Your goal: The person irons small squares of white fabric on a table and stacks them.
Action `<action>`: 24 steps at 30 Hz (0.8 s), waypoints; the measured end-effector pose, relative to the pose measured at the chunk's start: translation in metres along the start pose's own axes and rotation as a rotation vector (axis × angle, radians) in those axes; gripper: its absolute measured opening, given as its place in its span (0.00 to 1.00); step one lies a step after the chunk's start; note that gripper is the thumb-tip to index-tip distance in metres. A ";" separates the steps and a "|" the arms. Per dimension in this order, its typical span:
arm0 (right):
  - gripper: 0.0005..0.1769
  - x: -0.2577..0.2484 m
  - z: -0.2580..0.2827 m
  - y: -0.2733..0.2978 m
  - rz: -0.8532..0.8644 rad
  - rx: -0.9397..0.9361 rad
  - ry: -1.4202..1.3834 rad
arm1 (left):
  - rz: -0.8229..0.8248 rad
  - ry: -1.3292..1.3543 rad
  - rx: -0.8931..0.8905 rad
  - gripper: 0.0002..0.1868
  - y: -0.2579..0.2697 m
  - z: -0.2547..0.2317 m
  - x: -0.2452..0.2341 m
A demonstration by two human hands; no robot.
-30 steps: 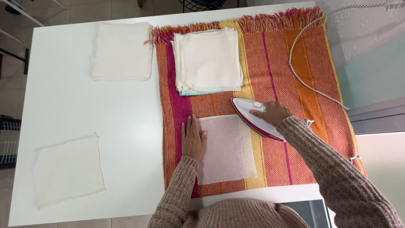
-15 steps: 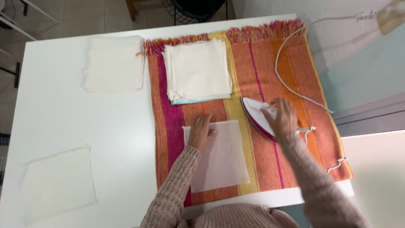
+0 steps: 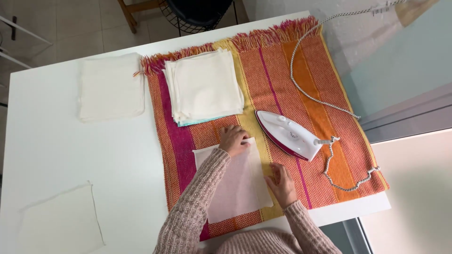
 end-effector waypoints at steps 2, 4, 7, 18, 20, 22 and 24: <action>0.39 0.010 0.009 -0.005 0.013 0.027 -0.091 | -0.023 0.164 0.071 0.14 0.006 0.000 0.007; 0.47 0.019 0.006 -0.011 0.033 0.054 -0.181 | -0.044 0.329 0.138 0.11 0.030 -0.011 -0.043; 0.46 0.051 -0.032 0.004 0.271 0.182 -0.122 | 0.031 0.742 0.194 0.10 0.070 -0.045 -0.162; 0.22 -0.050 0.078 -0.106 0.361 0.036 -0.054 | -0.230 1.239 -0.265 0.11 0.224 0.007 -0.220; 0.23 -0.017 0.101 -0.148 0.386 -0.026 -0.010 | -0.254 1.305 -0.358 0.11 0.241 0.006 -0.185; 0.24 0.025 0.114 -0.179 0.400 -0.078 0.030 | -0.263 1.368 -0.446 0.11 0.256 0.003 -0.155; 0.23 0.090 0.132 -0.189 0.528 -0.258 0.018 | -0.281 1.482 -0.586 0.11 0.276 -0.003 -0.125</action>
Point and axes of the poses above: each hand's wrist, its own y-axis away from the middle knuckle, its own x-axis out of the palm, z = x × y, the point moved 10 cm from there along -y, towards the middle knuckle, and after that the axes turned 9 degrees about -y, right-handed, at the moved point
